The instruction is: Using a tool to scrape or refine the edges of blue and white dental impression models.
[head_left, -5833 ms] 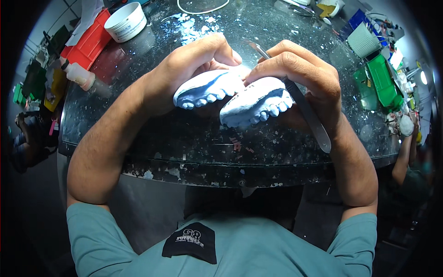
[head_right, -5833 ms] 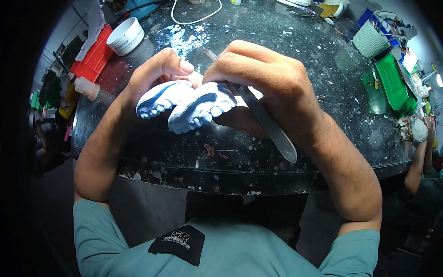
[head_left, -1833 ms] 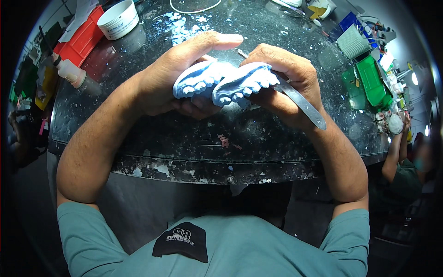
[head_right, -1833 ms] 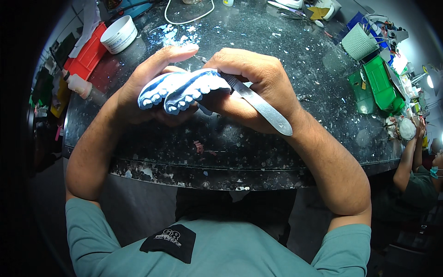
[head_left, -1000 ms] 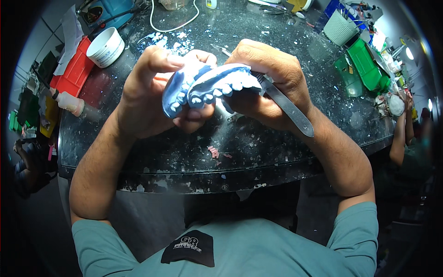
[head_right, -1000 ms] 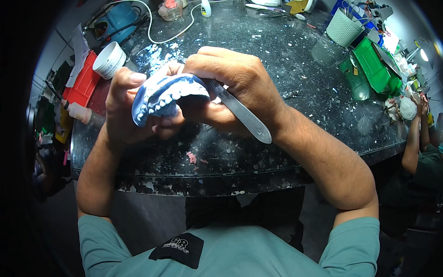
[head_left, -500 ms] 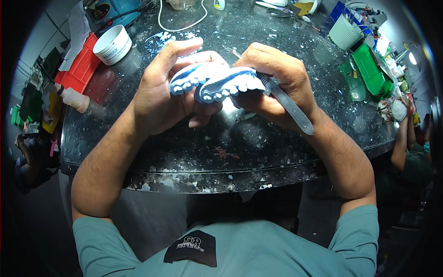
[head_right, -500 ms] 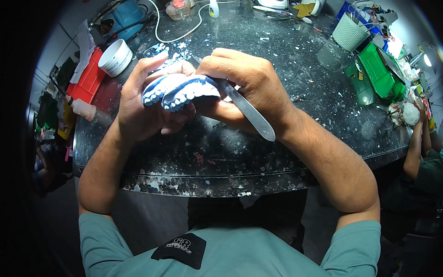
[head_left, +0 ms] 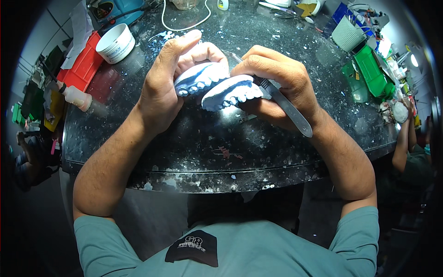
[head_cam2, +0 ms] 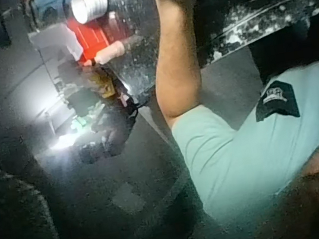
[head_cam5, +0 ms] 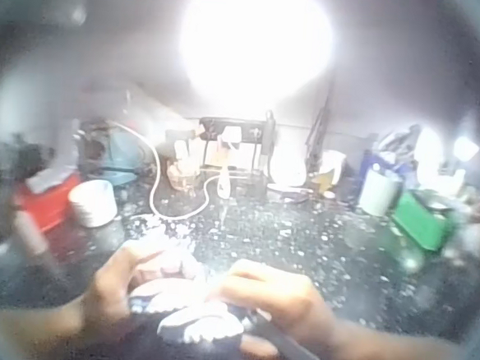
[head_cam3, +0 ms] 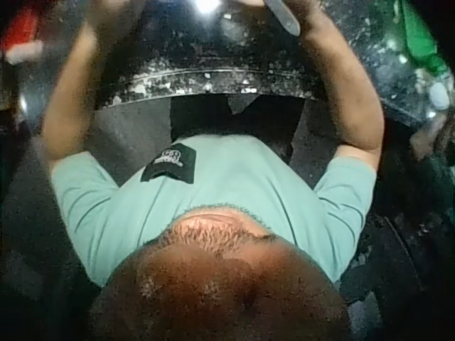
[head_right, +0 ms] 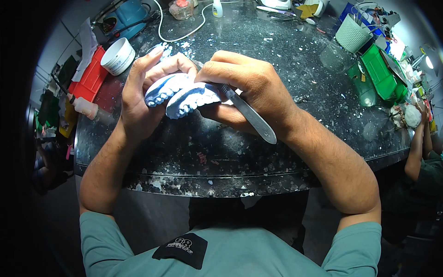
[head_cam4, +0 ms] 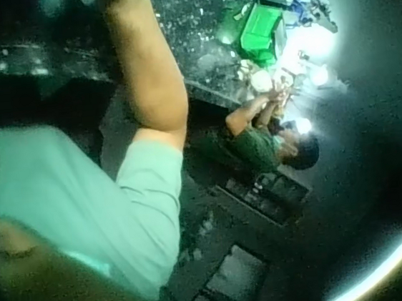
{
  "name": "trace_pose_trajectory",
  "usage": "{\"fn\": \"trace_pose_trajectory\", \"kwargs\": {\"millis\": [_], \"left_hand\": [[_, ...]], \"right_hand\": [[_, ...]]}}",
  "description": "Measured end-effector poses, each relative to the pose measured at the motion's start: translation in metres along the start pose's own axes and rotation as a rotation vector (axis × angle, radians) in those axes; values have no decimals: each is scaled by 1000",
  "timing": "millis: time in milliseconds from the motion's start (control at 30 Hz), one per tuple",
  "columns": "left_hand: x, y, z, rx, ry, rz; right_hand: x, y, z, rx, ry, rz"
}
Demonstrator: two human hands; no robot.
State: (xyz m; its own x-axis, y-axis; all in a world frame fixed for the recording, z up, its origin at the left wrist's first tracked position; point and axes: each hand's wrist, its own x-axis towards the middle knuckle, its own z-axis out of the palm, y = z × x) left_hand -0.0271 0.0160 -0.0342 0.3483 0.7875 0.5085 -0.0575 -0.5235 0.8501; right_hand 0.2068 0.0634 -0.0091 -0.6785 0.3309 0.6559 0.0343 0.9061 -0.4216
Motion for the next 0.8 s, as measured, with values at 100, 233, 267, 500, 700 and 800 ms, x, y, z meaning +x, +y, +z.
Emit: {"fn": "trace_pose_trajectory", "kwargs": {"millis": [100, 233, 267, 500, 700, 800], "left_hand": [[4, 12, 7, -349, 106, -345], [5, 19, 9, -282, 99, -357], [6, 20, 9, -276, 100, -361], [8, 22, 7, -259, 83, -384], [11, 29, 14, -149, 147, -400], [9, 27, 10, -212, 129, -417]], "right_hand": [[-1, -1, 0, -1, -7, 22], [1, -2, 1, 16, -1, 31], [1, -2, 1, 15, -6, 34], [0, -1, 2, 43, 15, 54], [-3, 4, 5, 155, 45, 108], [-5, 3, 5, 202, 30, 150]]}}
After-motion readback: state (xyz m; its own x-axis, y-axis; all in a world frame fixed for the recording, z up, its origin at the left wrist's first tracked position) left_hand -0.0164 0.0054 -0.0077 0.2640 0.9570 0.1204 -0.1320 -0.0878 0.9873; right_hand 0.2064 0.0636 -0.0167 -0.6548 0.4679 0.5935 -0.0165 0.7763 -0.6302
